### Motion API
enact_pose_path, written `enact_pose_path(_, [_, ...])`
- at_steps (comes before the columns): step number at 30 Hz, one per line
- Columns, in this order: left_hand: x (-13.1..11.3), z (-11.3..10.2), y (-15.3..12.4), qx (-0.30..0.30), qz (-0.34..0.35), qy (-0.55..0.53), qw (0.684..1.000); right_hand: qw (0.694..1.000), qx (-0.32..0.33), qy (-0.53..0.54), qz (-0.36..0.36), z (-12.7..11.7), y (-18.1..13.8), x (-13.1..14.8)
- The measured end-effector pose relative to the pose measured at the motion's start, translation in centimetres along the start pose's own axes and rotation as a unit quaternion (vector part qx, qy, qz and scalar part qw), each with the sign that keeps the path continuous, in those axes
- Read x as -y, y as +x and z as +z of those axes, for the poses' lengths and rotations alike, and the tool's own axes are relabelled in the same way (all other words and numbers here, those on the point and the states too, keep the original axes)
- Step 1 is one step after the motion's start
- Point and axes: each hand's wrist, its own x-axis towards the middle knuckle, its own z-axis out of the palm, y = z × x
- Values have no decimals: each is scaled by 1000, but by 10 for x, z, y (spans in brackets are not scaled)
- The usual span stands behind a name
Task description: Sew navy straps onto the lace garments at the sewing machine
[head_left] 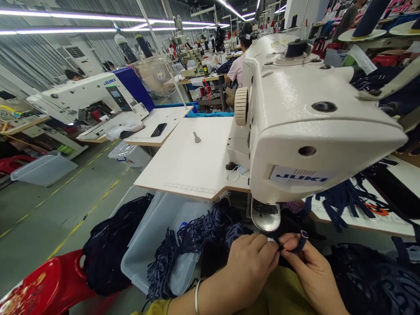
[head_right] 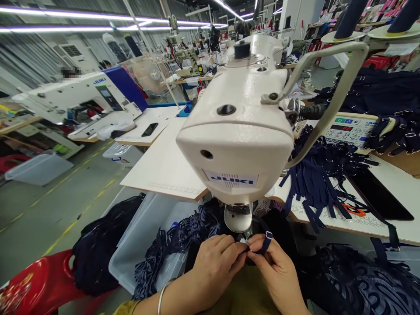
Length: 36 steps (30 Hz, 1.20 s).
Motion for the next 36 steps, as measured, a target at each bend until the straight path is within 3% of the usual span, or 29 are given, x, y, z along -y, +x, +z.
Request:
enact_pose_path(8, [0,1,-6,8,11,26,1000,992,-19,-50,-112,0,-7,-8])
enact_pose_path(17, [0,-4,-3,14,8,6,1000,988,-13,-66,-140,-3,-5,-6])
enact_pose_path(23, [0,-6,-1,11,-7,-36,999,994,-48,-54,-87,2,-5,9])
enact_pose_path(30, [10,-16,15,77,-75,-83,991,985,-1,-165,54,3,20,34])
enact_pose_path(33, [20,-24,31,95,-88,-31,991,981,1,-189,49,10,39,41])
enact_pose_path(36, [30,-24,39,53,-57,33,996,982,-8,-186,15,17,51,39])
